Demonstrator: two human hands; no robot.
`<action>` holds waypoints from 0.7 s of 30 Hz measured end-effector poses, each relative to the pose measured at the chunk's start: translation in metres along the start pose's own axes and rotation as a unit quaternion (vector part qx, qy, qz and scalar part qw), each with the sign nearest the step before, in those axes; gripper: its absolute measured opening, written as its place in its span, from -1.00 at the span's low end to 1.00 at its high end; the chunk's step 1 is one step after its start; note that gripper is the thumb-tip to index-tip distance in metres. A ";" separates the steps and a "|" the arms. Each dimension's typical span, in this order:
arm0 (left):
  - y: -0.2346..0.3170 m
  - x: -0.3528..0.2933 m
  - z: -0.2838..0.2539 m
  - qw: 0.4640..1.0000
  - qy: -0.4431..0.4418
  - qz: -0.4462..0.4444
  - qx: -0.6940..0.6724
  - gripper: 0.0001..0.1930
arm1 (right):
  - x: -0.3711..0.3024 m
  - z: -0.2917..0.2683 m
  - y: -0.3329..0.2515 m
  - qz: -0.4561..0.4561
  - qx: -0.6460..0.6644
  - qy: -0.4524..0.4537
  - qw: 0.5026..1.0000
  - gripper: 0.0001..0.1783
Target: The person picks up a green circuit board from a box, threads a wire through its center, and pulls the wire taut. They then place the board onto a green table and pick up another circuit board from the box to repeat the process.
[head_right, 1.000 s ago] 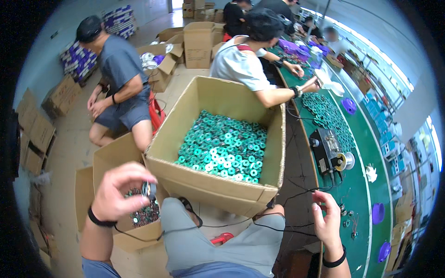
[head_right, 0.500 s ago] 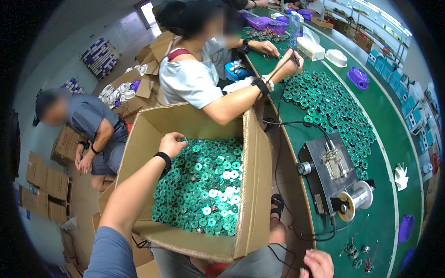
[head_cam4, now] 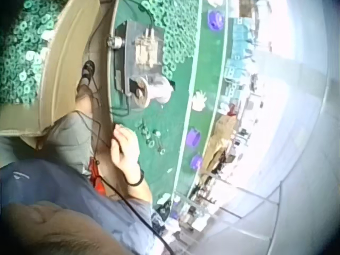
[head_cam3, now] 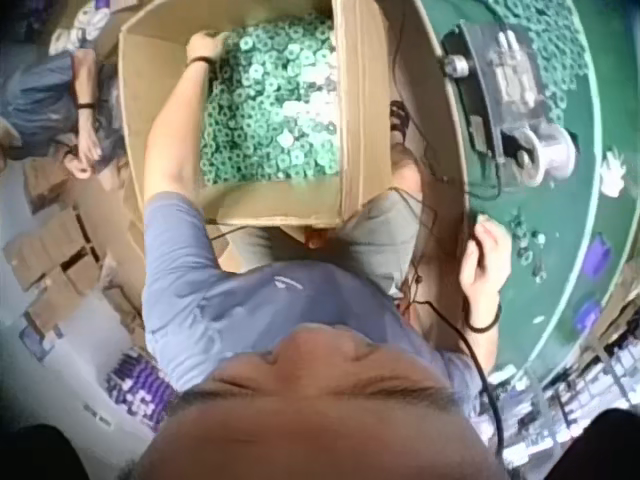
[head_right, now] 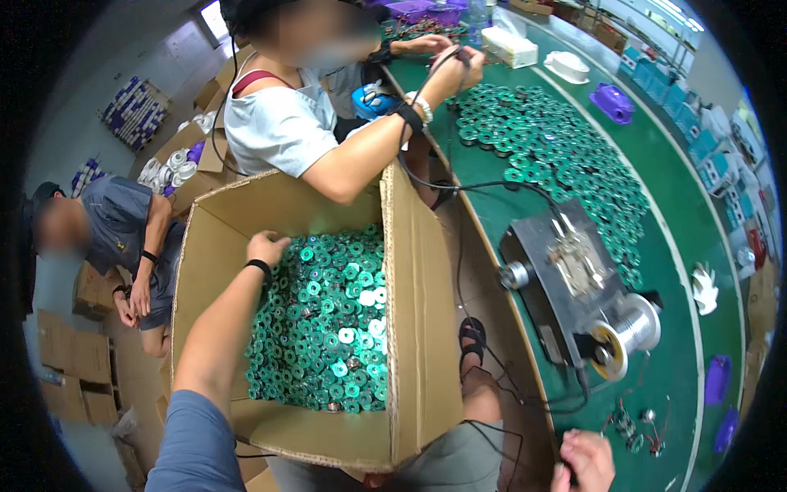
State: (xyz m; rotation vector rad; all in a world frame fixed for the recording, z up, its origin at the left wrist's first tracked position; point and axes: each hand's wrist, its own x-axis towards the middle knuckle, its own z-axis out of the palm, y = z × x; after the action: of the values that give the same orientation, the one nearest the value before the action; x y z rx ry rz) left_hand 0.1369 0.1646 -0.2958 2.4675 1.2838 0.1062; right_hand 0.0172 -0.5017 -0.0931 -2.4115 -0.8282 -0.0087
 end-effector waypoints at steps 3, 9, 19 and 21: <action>0.002 -0.018 -0.067 0.975 0.047 0.130 -0.174 -0.55 | -0.012 -0.025 -0.007 -0.004 -0.045 0.100 0.994 -0.69; -0.050 -0.067 -0.216 0.884 0.025 0.316 -0.343 -0.53 | -0.020 -0.114 -0.024 0.031 0.051 0.261 0.964 -0.68; -0.047 -0.435 -0.270 0.701 -0.010 0.428 -0.571 -0.54 | -0.178 -0.171 0.010 0.258 -0.034 0.129 0.957 -0.64; -0.060 -0.466 -0.247 0.744 -0.035 0.391 -0.540 -0.44 | -0.176 -0.148 0.045 0.231 -0.135 0.127 0.955 -0.56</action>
State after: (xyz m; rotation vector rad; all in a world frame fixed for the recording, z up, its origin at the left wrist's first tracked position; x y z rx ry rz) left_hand -0.2387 -0.1107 -0.0407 1.6934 -0.0691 0.7221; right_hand -0.0737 -0.7079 -0.0267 -2.7302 -0.1417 -0.2599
